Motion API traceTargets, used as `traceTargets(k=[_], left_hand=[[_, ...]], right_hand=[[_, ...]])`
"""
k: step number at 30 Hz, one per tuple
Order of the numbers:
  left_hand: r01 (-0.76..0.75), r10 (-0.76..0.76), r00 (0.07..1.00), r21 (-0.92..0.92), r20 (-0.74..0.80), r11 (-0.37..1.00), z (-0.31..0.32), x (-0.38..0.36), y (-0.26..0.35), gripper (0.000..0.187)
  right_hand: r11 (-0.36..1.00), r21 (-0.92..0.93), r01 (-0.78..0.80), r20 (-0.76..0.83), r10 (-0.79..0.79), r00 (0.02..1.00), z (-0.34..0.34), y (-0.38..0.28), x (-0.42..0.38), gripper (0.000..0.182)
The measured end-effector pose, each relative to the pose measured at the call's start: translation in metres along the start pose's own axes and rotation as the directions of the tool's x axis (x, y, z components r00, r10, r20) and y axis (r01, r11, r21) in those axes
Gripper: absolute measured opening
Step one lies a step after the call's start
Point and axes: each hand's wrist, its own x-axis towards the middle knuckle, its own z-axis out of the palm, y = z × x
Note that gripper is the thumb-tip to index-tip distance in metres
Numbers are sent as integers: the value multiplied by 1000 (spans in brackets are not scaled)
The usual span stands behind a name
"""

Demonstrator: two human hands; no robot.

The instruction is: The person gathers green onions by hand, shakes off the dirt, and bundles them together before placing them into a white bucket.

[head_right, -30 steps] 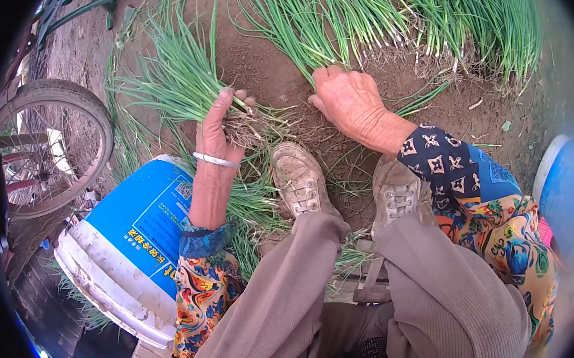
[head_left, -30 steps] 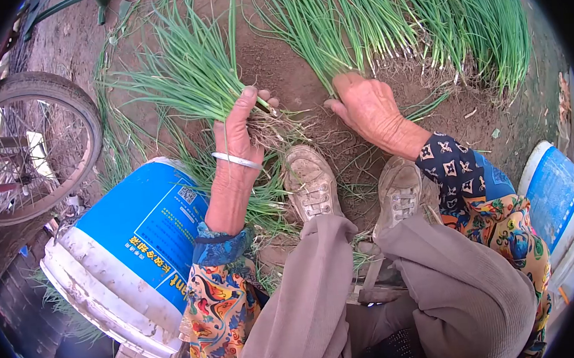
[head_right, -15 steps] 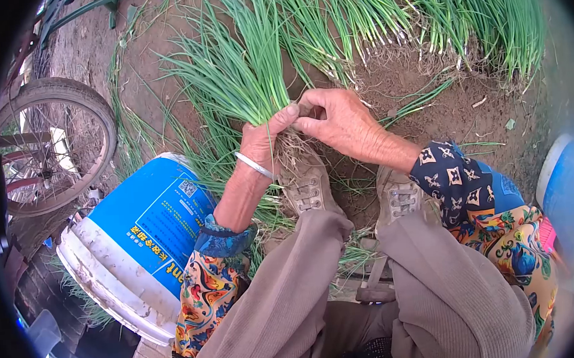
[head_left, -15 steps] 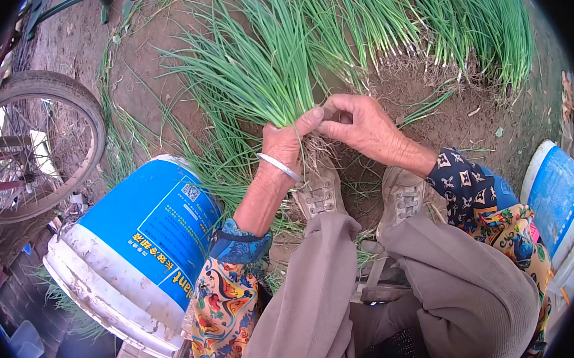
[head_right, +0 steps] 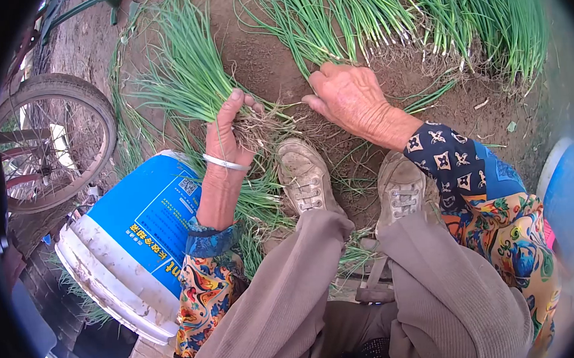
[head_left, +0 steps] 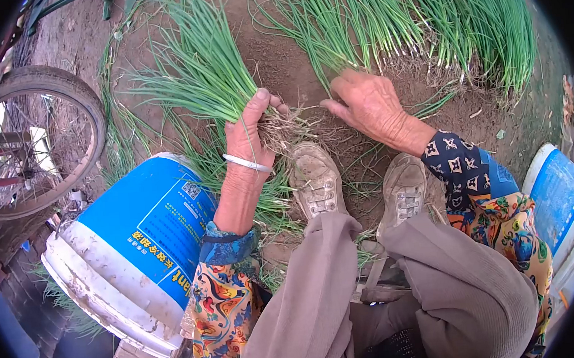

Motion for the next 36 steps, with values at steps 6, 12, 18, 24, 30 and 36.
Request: traceTargets(k=[6,12,18,24,30,36], left_hand=[[45,-43,998,65,-38,997,1,-4,-5,21],[80,-81,997,162,-2,983,3,-6,-16,26],[147,-150,989,145,9,978,5,-10,-34,30],[28,-22,997,97,-69,995,-1,-5,-14,24],[-50,56,996,96,-68,994,-1,0,-1,21],[-51,51,999,28,-3,998,-11,1,10,15]], right_hand=[[985,45,-165,50,163,985,7,-1,5,22],[792,527,-309,93,308,947,0,-12,-4,20],[882,469,-38,-47,68,997,0,-27,-15,19],[992,-119,-29,-199,4,980,11,-7,-17,35],[917,159,366,-19,-368,930,38,-37,-42,36],[909,312,278,-16,-287,958,14,-35,-44,27]])
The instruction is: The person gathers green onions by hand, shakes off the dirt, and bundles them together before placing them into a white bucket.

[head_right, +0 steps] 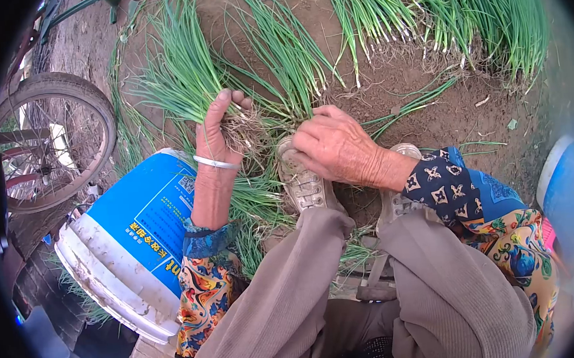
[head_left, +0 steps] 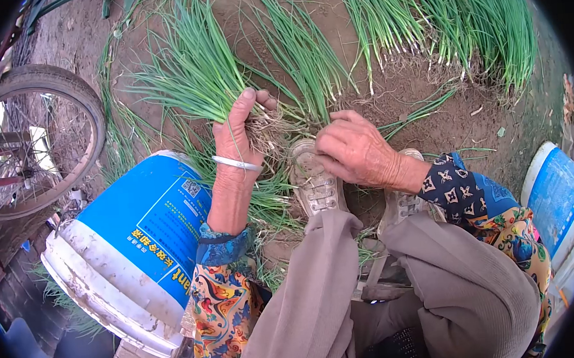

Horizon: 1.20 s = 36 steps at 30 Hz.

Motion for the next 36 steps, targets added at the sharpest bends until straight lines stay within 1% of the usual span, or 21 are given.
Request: traceTargets(k=[1,4,5,6,8,9,12,14,17,18,20,23,26,27,30,34,35,36], left_hand=[[8,-8,1000,-3,-9,1000,-5,2,-1,15],[11,-10,999,22,-45,1000,-7,0,-4,18],[15,-12,999,55,-40,998,-6,0,-6,18],[54,-52,998,66,-26,996,-4,-1,-9,19],[131,-131,991,94,-3,987,2,-4,-14,22],[151,-159,985,120,60,981,2,-3,-18,27],[253,-265,964,184,38,950,-4,5,-30,32],[237,-248,968,195,32,952,-10,10,-33,34],[241,-248,969,217,6,946,-13,7,-29,33],[242,-246,969,213,-7,946,-15,6,-28,32],[242,-242,970,203,-25,949,-15,6,-29,31],[205,-207,978,214,-15,955,-11,2,-26,28],[185,-183,983,158,-30,970,-4,-5,-21,26],[174,-175,985,151,-8,973,-2,-7,-20,25],[154,-156,988,121,13,981,5,-10,-18,25],[180,-185,980,64,76,982,15,-13,-17,25],[199,-204,976,70,80,978,19,-15,-17,25],[204,-210,974,72,89,976,19,-14,-20,25]], right_hand=[[998,7,-66,-6,66,998,-3,1,1,26],[970,44,-239,-150,243,958,2,13,8,25],[977,39,-212,-130,215,968,-3,13,11,20],[975,28,-220,-20,221,975,-3,15,12,20],[972,9,-234,197,227,954,-4,24,14,19],[954,12,-300,154,295,943,-7,26,14,20],[883,48,-466,58,463,884,-23,37,14,21],[881,21,-472,-3,472,881,-37,47,10,19],[837,-90,-539,-158,523,838,-55,77,-1,19],[838,-218,-500,-276,438,855,-62,82,-2,19],[806,-224,-548,-403,435,805,-73,75,0,20],[869,-163,-468,-396,377,838,-69,69,3,21],[825,-40,-564,-177,549,817,-54,47,13,20],[826,-106,-554,-124,542,831,-48,45,12,21],[813,-73,-577,-8,578,816,-31,42,11,22],[669,206,-714,133,703,698,-34,31,16,25],[643,242,-727,140,718,682,-37,27,17,25],[623,338,-705,151,704,694,-34,31,16,24]])
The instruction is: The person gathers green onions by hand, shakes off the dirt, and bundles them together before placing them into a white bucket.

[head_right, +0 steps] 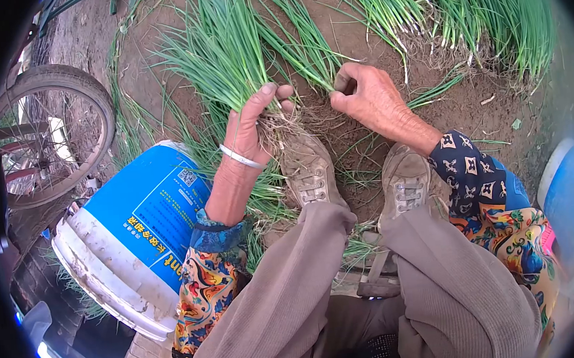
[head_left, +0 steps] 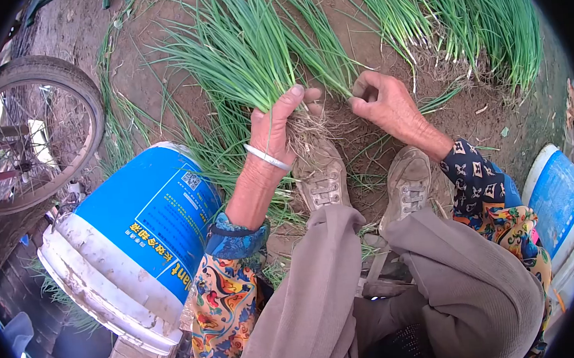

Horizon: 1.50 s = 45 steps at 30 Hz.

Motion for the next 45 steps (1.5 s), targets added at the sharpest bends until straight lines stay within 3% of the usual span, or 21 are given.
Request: traceTargets(k=[2,8,11,14,18,21,24,26,29,32,33,36,37,38,40,41,45], left_hand=[[14,-14,1000,3,19,1000,1,2,-7,25],[39,-39,998,7,-39,999,3,1,-19,27],[31,-31,999,13,-38,999,8,1,-28,27],[44,-43,997,7,-62,999,12,2,-37,29],[78,-81,994,-46,-73,996,17,2,-38,30],[54,-58,992,-35,-116,998,17,0,-37,28],[17,-22,998,-85,-64,996,16,-2,-31,23],[-26,11,991,-106,-136,994,8,5,-24,23],[-66,48,992,-159,-113,985,-6,8,-10,22],[-99,74,990,-223,-118,970,-19,16,-4,25],[-87,67,993,-211,-100,974,-21,16,-3,26],[-47,42,999,-174,-31,984,-17,10,-3,32],[-21,23,1000,-171,8,985,-16,9,-5,33],[3,5,999,-166,48,986,-14,8,-7,33],[-9,14,1000,-174,28,985,-5,3,-14,33],[-14,18,1000,-178,18,984,1,0,-17,33],[-20,30,996,-121,79,992,-9,-6,-28,28]], right_hand=[[980,196,24,31,-30,999,5,15,4,23],[911,412,12,-32,1,999,12,17,1,22],[959,283,-11,-2,11,1000,11,5,-4,21],[982,-14,189,-135,-190,973,20,-9,-15,20],[836,-297,461,-262,-536,803,33,-5,-21,22],[788,-332,518,-275,-606,746,32,-7,-21,25],[802,-281,528,-236,-591,771,30,0,-22,25],[816,-255,518,-213,-570,794,27,5,-21,25],[845,-262,466,-195,-520,832,17,16,-18,26],[780,-465,420,-216,-560,800,2,23,-12,27],[721,-561,408,-256,-619,742,-1,17,-12,27],[687,-546,480,-301,-695,653,-1,-7,-12,25],[723,-459,516,-269,-667,695,2,-15,-14,19],[850,-244,467,-195,-515,835,6,-24,-19,20],[956,163,244,40,-254,966,11,-35,-23,18],[906,15,424,-17,-423,906,20,-24,-20,15],[737,-119,666,-41,-674,738,32,-15,-27,17]])
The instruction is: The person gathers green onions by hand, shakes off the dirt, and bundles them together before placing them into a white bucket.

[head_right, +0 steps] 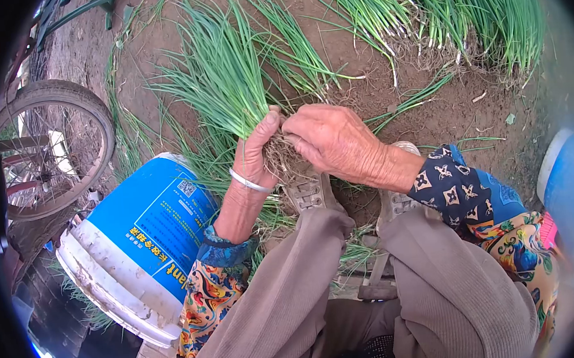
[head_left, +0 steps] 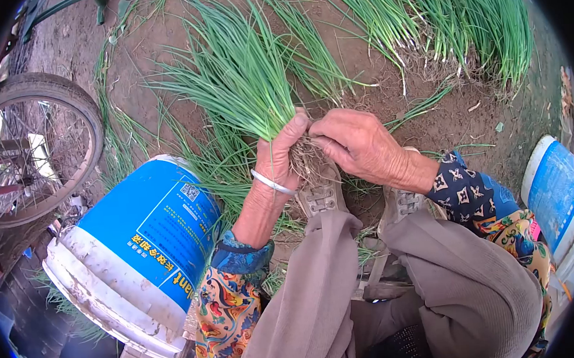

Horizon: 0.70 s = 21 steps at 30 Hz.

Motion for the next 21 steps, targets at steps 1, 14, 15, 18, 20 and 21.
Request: traceTargets(k=[1,14,15,18,20,21], left_hand=[[-17,17,1000,15,21,1000,-3,-1,1,25],[-355,351,934,-70,-68,932,-6,-4,65,16],[-336,332,941,-76,-70,939,-5,-4,64,17],[-265,262,964,-102,-49,959,4,-3,58,17],[-198,198,980,-36,-10,980,8,1,50,15],[-165,165,986,0,6,986,10,3,47,14]], right_hand=[[998,-49,-37,-56,34,998,-3,3,-1,18],[792,-410,-453,-72,467,881,-22,46,14,28],[825,-385,-414,-44,432,901,-16,42,15,29],[926,-298,-232,116,276,954,6,35,15,32],[983,-171,-67,257,110,960,18,27,13,32],[995,-102,0,277,29,960,21,24,11,32]])
